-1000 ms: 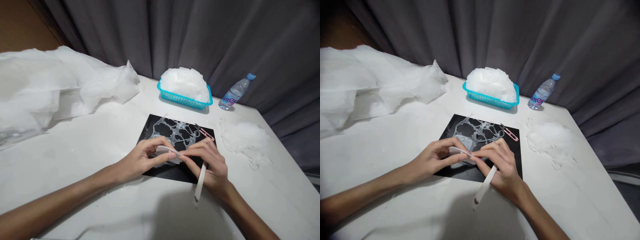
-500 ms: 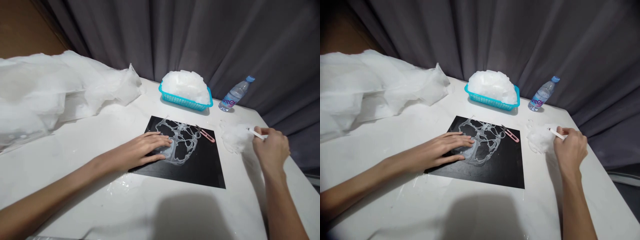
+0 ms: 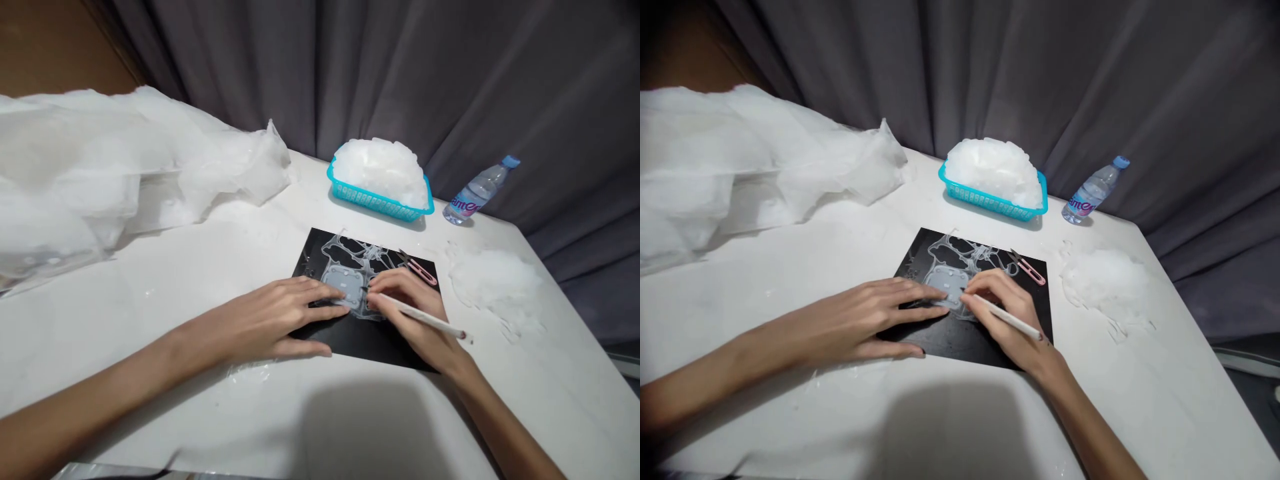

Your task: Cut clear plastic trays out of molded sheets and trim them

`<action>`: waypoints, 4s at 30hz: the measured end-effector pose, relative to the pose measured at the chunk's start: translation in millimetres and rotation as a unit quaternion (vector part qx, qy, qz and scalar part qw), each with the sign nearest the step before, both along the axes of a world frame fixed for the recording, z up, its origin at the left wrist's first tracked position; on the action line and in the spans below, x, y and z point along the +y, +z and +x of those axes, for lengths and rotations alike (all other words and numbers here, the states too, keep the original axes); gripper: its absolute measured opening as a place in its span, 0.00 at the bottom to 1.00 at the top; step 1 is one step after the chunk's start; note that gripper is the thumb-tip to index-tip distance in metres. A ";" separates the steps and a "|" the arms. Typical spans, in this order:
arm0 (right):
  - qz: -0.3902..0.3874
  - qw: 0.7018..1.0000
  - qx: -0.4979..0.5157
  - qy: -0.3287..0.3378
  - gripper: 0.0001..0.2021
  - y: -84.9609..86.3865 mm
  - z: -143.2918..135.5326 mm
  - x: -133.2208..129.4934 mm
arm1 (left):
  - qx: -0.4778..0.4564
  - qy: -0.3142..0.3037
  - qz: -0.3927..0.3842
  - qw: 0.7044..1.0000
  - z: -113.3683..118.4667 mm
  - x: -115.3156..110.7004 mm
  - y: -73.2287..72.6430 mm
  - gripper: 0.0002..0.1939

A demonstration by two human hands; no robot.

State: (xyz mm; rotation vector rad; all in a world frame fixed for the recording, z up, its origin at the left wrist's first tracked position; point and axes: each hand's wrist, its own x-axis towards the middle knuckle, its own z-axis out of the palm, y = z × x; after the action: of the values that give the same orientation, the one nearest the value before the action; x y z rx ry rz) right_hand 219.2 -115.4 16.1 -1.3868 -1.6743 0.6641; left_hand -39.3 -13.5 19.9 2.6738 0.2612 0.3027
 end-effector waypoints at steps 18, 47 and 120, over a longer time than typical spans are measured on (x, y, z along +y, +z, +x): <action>-0.057 0.997 0.011 0.053 0.02 -6.0 -2.6 3.0 | 0.044 0.018 -0.012 0.999 -2.7 -11.8 -9.8 0.35; 0.134 0.966 -0.172 0.137 0.07 -17.7 -14.3 0.4 | 0.081 0.054 0.064 0.993 -2.6 -19.1 -12.9 0.32; 0.143 0.980 -0.092 -0.105 0.11 -14.5 -18.8 2.0 | -0.152 0.309 -0.505 0.792 43.5 -19.8 -3.9 0.06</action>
State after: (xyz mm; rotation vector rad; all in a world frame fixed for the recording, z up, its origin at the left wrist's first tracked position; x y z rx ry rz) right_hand 200.3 -113.4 1.6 -1.4206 -1.6597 0.1689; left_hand 4.2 -33.3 16.0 1.3884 0.9001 0.5772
